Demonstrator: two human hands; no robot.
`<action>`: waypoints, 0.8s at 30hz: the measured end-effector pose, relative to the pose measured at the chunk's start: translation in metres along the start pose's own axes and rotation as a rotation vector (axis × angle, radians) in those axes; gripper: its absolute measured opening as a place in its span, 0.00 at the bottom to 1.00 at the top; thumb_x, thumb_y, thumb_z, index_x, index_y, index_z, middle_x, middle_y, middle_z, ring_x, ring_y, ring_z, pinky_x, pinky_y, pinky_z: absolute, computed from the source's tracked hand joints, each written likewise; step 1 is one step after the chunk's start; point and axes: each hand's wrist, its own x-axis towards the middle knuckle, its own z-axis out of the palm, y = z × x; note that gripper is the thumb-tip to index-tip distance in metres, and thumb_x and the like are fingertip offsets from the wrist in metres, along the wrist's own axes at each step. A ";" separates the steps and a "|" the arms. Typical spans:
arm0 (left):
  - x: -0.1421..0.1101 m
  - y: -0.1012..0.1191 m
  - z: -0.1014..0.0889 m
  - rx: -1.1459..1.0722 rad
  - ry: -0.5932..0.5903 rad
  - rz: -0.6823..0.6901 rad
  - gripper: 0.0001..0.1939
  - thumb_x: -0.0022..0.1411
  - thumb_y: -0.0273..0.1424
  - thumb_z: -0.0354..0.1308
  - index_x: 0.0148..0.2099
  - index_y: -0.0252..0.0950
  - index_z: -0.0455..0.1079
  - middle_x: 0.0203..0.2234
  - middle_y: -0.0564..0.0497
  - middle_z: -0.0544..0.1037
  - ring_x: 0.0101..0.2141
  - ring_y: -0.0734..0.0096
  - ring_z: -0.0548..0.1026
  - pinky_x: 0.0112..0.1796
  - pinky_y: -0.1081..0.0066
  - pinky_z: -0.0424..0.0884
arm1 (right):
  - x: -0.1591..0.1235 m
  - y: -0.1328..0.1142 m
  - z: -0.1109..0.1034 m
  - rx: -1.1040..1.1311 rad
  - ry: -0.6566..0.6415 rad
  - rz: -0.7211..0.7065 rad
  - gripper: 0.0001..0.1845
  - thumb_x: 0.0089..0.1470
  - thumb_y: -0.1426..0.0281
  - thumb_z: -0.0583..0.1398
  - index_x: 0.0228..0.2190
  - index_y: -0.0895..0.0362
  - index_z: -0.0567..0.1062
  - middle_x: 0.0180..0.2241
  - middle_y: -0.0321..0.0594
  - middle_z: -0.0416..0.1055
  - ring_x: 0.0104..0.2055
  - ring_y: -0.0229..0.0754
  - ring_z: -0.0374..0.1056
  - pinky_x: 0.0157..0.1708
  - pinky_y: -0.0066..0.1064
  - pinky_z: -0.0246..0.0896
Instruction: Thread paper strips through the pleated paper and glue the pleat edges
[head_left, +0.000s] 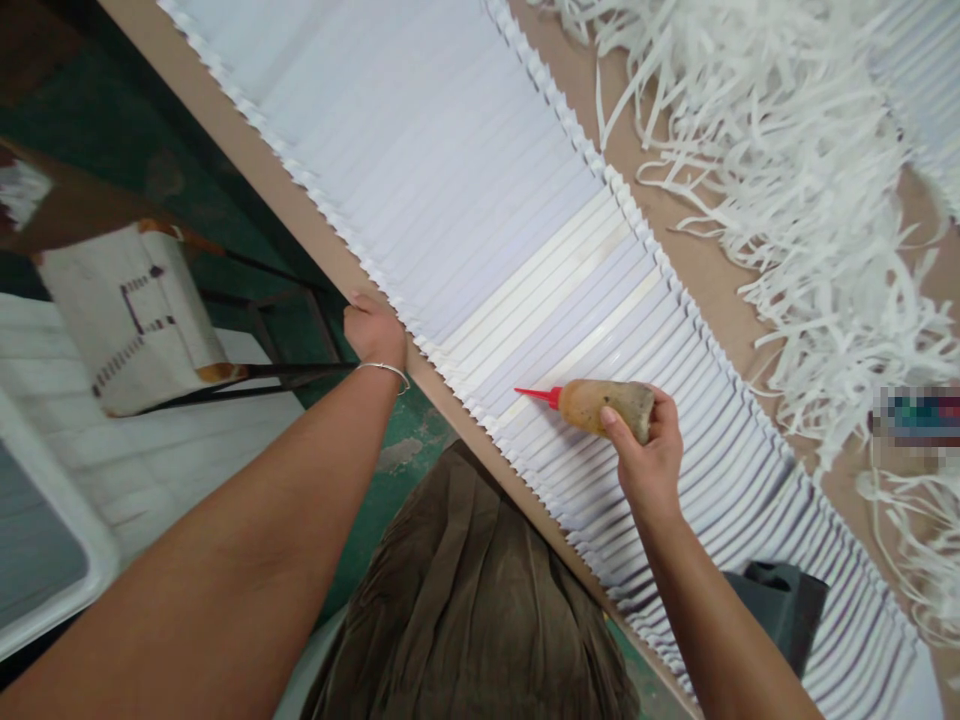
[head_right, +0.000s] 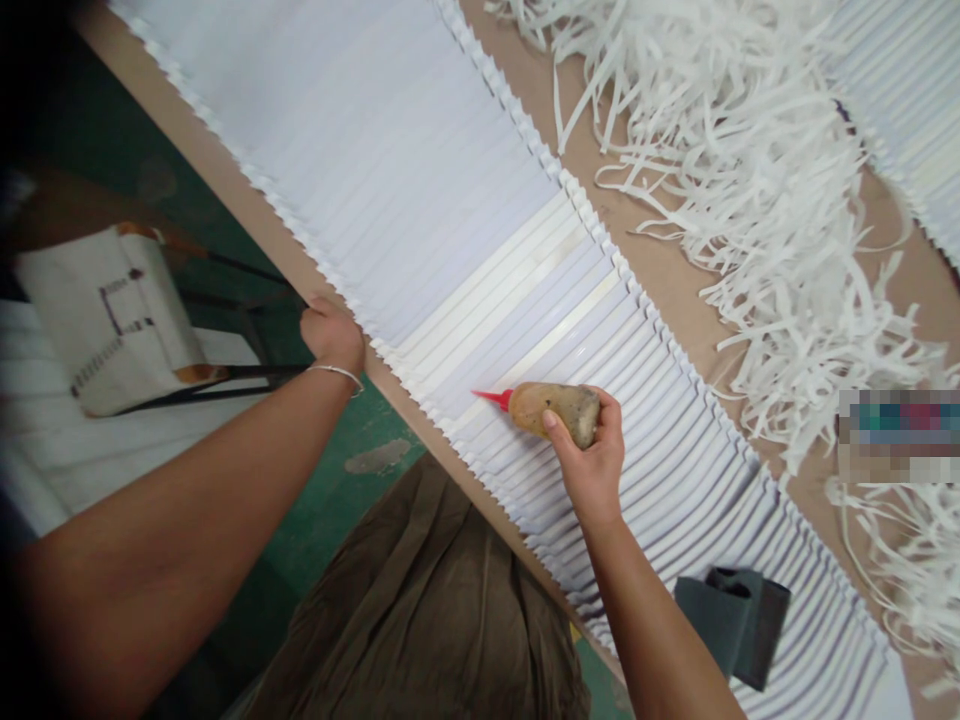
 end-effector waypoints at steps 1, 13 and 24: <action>0.000 0.000 0.000 0.000 -0.001 0.002 0.26 0.79 0.29 0.35 0.47 0.17 0.72 0.47 0.21 0.78 0.49 0.49 0.80 0.45 0.61 0.72 | -0.005 -0.002 0.002 -0.020 -0.007 0.006 0.33 0.47 0.54 0.72 0.51 0.52 0.70 0.43 0.37 0.72 0.42 0.42 0.69 0.43 0.37 0.68; 0.000 -0.001 0.001 0.001 0.004 -0.001 0.27 0.78 0.30 0.35 0.48 0.17 0.73 0.46 0.22 0.78 0.50 0.48 0.79 0.49 0.59 0.72 | -0.004 -0.020 -0.009 0.050 0.042 -0.473 0.40 0.38 0.68 0.77 0.52 0.44 0.69 0.51 0.40 0.72 0.53 0.54 0.73 0.55 0.57 0.69; 0.003 -0.001 -0.001 0.055 -0.003 0.007 0.28 0.77 0.30 0.34 0.49 0.15 0.73 0.47 0.21 0.78 0.51 0.44 0.79 0.51 0.56 0.73 | 0.172 -0.038 -0.054 0.501 0.314 -0.067 0.25 0.42 0.63 0.73 0.39 0.57 0.73 0.39 0.42 0.75 0.37 0.46 0.76 0.33 0.39 0.77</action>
